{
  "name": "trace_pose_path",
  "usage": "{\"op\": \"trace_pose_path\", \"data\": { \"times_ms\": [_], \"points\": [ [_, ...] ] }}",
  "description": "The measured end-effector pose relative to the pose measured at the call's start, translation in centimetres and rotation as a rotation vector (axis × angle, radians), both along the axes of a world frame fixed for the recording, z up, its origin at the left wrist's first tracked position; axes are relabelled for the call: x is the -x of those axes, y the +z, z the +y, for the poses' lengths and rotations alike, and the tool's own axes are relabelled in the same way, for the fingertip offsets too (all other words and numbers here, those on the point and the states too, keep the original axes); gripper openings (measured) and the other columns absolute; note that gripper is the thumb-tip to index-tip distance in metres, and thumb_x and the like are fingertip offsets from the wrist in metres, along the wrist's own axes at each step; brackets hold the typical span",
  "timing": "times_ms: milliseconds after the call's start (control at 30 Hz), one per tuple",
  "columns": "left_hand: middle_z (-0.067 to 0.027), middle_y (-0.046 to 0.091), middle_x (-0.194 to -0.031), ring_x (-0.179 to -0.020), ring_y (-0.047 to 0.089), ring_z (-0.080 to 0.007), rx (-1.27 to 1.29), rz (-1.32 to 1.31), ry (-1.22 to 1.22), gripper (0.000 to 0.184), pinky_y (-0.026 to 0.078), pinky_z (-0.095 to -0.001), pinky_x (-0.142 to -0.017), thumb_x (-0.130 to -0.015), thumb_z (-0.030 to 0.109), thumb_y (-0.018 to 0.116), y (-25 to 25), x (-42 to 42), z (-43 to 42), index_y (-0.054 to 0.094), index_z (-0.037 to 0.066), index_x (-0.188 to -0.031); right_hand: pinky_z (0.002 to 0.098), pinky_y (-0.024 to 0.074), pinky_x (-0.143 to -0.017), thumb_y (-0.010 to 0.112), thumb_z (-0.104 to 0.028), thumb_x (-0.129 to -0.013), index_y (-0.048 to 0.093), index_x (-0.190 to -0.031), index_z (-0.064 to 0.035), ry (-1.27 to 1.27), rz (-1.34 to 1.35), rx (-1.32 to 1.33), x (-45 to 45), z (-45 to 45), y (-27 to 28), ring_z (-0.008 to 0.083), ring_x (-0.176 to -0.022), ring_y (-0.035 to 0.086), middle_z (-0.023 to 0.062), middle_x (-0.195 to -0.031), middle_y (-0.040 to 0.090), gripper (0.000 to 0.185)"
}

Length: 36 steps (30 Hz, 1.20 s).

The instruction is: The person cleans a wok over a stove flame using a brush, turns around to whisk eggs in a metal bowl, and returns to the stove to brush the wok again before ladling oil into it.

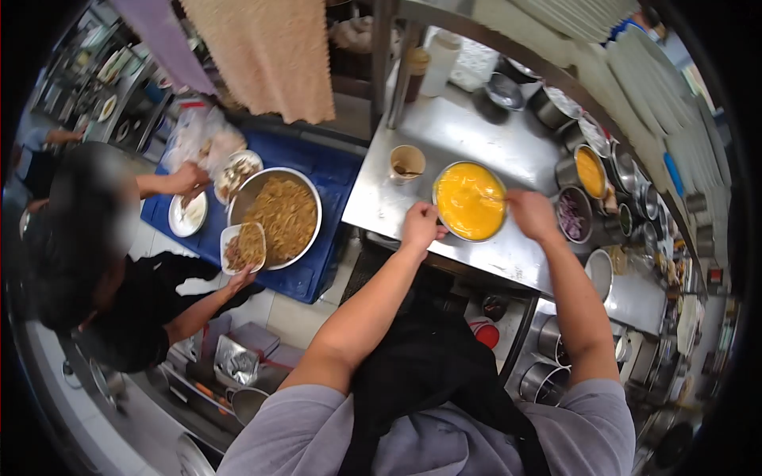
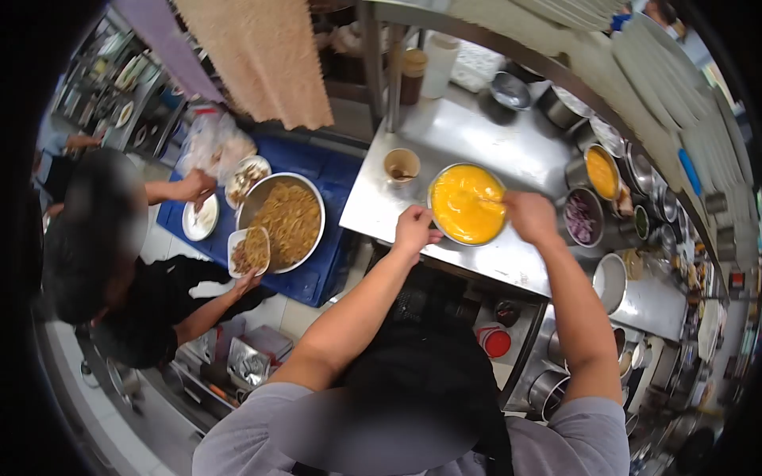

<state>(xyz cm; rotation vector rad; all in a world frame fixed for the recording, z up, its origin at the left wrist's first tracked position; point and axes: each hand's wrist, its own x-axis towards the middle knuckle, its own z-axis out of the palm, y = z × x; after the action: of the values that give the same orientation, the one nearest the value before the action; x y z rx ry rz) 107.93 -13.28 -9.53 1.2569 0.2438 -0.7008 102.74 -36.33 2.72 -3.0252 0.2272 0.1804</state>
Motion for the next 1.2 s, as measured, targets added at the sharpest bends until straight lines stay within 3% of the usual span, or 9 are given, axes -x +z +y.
{"op": "trace_pose_path", "data": {
  "times_ms": [200,367,500,600,667,733,933,1033,1200],
  "points": [
    [-0.0103,0.058,-0.096,-0.077,0.069,-0.0193,-0.001,0.052,-0.029,0.012,0.057,-0.0299,-0.06,-0.099,0.013,0.054,0.7,2.7,-0.6,0.051,0.002,-0.103,0.0529,0.0517,-0.074,0.052,-0.022,-0.091,0.068,-0.097,-0.0115,-0.052,0.135,0.208,1.7,2.4,-2.2,0.0432,-0.081,0.066,0.021,-0.089,0.069,0.02],
    [-0.0115,0.058,-0.096,-0.075,0.07,-0.0215,0.019,0.07,-0.054,0.009,0.058,-0.0307,-0.06,-0.1,0.011,0.051,0.4,2.9,-0.6,0.048,0.003,-0.103,0.047,0.0504,-0.079,0.057,-0.021,-0.09,0.068,-0.107,-0.0076,-0.072,-0.008,-0.187,1.4,0.0,-0.4,0.0394,-0.092,0.065,0.0207,-0.093,0.068,0.025],
    [-0.0128,0.058,-0.097,-0.072,0.071,-0.0231,0.04,0.069,-0.05,0.01,0.058,-0.0304,-0.058,-0.101,0.011,0.05,0.6,2.6,-0.9,0.046,0.003,-0.104,0.0516,0.0519,-0.076,0.051,-0.015,-0.088,0.068,-0.096,-0.0117,-0.023,0.217,0.192,2.8,1.9,-1.9,0.0406,-0.085,0.067,0.0208,-0.086,0.069,0.018],
    [-0.0135,0.059,-0.098,-0.072,0.071,-0.0231,0.048,0.064,-0.037,0.01,0.058,-0.03,-0.057,-0.101,0.012,0.049,0.7,2.5,-0.6,0.046,0.003,-0.105,0.0524,0.0515,-0.078,0.051,-0.015,-0.088,0.068,-0.097,-0.012,0.12,0.002,-0.144,2.1,0.3,-0.7,0.0417,-0.087,0.067,0.0216,-0.088,0.069,0.019],
    [-0.0136,0.059,-0.099,-0.072,0.071,-0.023,0.047,0.07,-0.023,0.01,0.058,-0.0301,-0.057,-0.101,0.012,0.049,0.8,2.4,-0.6,0.046,0.003,-0.105,0.0512,0.0513,-0.079,0.052,-0.016,-0.089,0.069,-0.097,-0.0117,-0.05,-0.074,-0.236,1.7,0.0,-1.4,0.0409,-0.09,0.066,0.0202,-0.09,0.069,0.02],
    [-0.0137,0.059,-0.099,-0.071,0.07,-0.023,0.052,0.066,-0.013,0.011,0.058,-0.0303,-0.058,-0.101,0.013,0.049,0.8,2.3,-0.7,0.046,0.003,-0.105,0.049,0.0512,-0.08,0.055,-0.018,-0.089,0.071,-0.098,-0.0102,-0.115,0.144,0.179,1.9,1.5,-2.6,0.0394,-0.092,0.066,0.018,-0.094,0.069,0.02],
    [-0.0137,0.058,-0.098,-0.069,0.07,-0.022,0.049,0.076,-0.037,0.011,0.057,-0.0307,-0.057,-0.101,0.013,0.05,0.5,2.2,-0.2,0.047,0.003,-0.105,0.0521,0.0511,-0.079,0.047,-0.023,-0.092,0.067,-0.094,-0.0094,-0.044,-0.057,-0.224,1.4,0.9,-0.9,0.041,-0.089,0.066,0.0225,-0.09,0.068,0.024],
    [-0.0134,0.059,-0.097,-0.068,0.069,-0.0216,0.066,0.065,-0.011,0.012,0.057,-0.0308,-0.056,-0.101,0.013,0.05,0.7,2.0,-0.8,0.047,0.003,-0.105,0.0536,0.051,-0.077,0.053,-0.021,-0.091,0.068,-0.096,-0.0093,-0.045,0.181,0.162,1.6,2.8,-3.3,0.041,-0.087,0.067,0.0216,-0.089,0.069,0.019],
    [-0.0141,0.06,-0.097,-0.065,0.068,-0.0206,0.0,0.032,-0.06,0.012,0.057,-0.0303,-0.055,-0.101,0.014,0.05,0.6,1.6,-0.2,0.048,0.003,-0.107,0.0474,0.053,-0.08,0.062,-0.023,-0.085,0.074,-0.092,-0.0152,-0.024,0.332,-0.024,0.0,-2.4,-1.3,0.0357,-0.091,0.068,0.0136,-0.093,0.071,0.016]
  ]
}}
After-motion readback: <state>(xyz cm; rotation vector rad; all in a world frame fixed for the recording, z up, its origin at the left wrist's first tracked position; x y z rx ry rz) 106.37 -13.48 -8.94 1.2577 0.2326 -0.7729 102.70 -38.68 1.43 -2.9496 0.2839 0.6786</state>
